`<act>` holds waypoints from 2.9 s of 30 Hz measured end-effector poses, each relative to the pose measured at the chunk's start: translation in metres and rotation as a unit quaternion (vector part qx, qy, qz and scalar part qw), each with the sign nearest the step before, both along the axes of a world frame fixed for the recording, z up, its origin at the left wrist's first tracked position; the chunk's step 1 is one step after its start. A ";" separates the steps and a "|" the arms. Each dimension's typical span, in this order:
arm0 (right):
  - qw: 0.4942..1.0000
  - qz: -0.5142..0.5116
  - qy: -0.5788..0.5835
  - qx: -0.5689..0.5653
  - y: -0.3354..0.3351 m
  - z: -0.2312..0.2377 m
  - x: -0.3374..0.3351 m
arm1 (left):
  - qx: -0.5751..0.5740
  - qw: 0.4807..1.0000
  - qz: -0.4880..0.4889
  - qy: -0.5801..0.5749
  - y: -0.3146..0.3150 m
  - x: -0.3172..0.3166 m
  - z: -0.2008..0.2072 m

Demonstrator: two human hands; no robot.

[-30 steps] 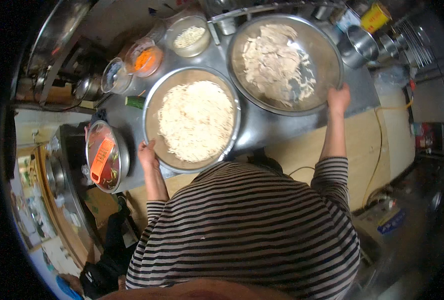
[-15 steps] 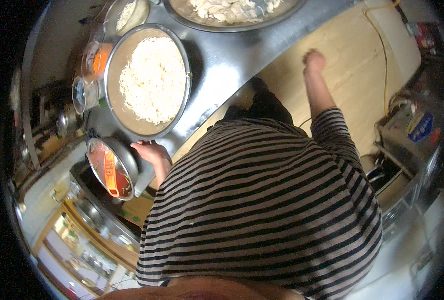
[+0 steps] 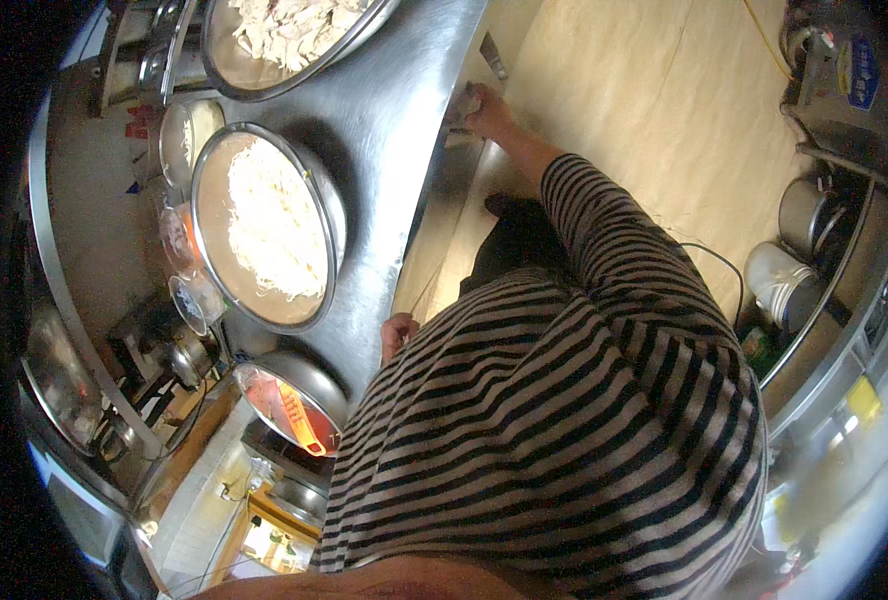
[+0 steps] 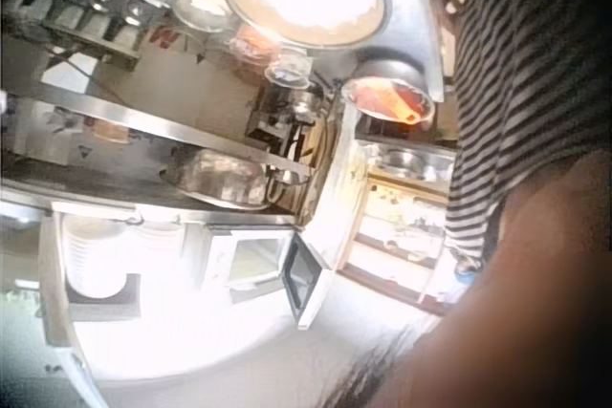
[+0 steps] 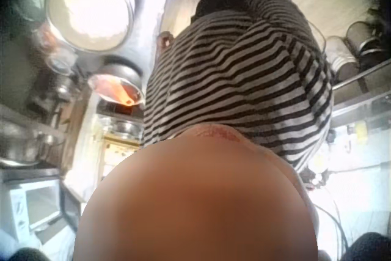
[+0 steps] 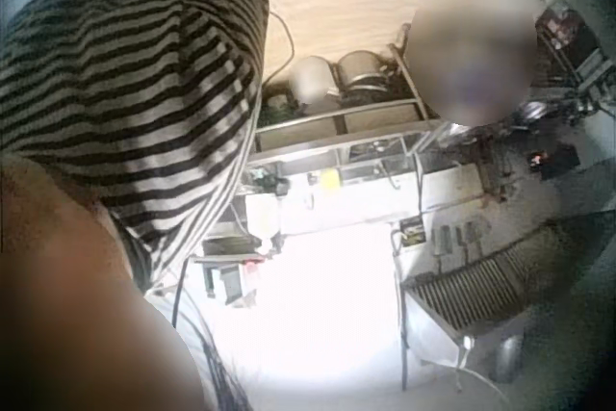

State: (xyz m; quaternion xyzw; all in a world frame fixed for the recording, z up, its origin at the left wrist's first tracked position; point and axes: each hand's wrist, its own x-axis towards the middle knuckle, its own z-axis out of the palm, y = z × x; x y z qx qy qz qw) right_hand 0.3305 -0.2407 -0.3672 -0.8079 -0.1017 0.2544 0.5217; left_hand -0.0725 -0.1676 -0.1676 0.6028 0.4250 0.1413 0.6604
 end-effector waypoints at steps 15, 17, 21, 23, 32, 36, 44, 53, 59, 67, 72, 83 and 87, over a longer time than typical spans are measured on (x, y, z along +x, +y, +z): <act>0.992 -0.082 0.019 0.090 0.006 0.008 0.076 | 0.181 0.913 -0.274 0.243 -0.077 0.058 -0.020; 0.968 -0.202 0.019 0.144 -0.017 0.012 0.068 | 0.153 0.914 -0.300 0.225 -0.088 0.081 -0.022; 0.943 -0.256 -0.022 0.210 -0.126 0.012 0.067 | 0.092 0.910 -0.369 0.165 -0.095 0.123 -0.056; 0.968 -0.190 -0.021 0.160 -0.177 0.007 0.082 | 0.146 0.864 -0.449 0.175 -0.094 0.150 -0.090; 0.940 -0.223 0.124 0.228 -0.243 0.013 0.118 | 0.377 0.735 -0.513 0.234 -0.051 0.399 -0.320; 0.920 -0.224 0.155 0.281 -0.241 0.021 0.119 | 0.395 0.695 -0.462 0.385 0.009 0.496 -0.421; 0.907 -0.219 0.138 0.332 -0.235 0.015 0.115 | 0.417 0.733 -0.406 0.353 0.041 0.511 -0.441; 0.910 -0.221 0.148 0.318 -0.236 0.003 0.112 | 0.297 0.732 -0.354 0.501 -0.005 0.494 -0.335; 0.926 -0.229 0.103 0.284 -0.236 -0.013 0.110 | 0.181 0.781 -0.325 0.502 -0.022 0.481 -0.320; 0.943 -0.209 0.093 0.244 -0.232 -0.018 0.108 | 0.126 0.903 -0.222 0.346 -0.049 0.374 -0.156; 0.978 -0.173 0.060 0.103 -0.173 -0.024 0.096 | -0.326 0.930 -0.143 0.088 -0.042 0.275 -0.010; 0.843 -0.129 0.460 0.248 -0.017 0.005 0.098 | -0.355 0.923 -0.089 -0.121 -0.058 0.151 0.112; 0.945 -0.085 0.264 0.176 -0.052 0.008 0.102 | -0.361 0.909 -0.129 -0.164 -0.077 0.167 0.092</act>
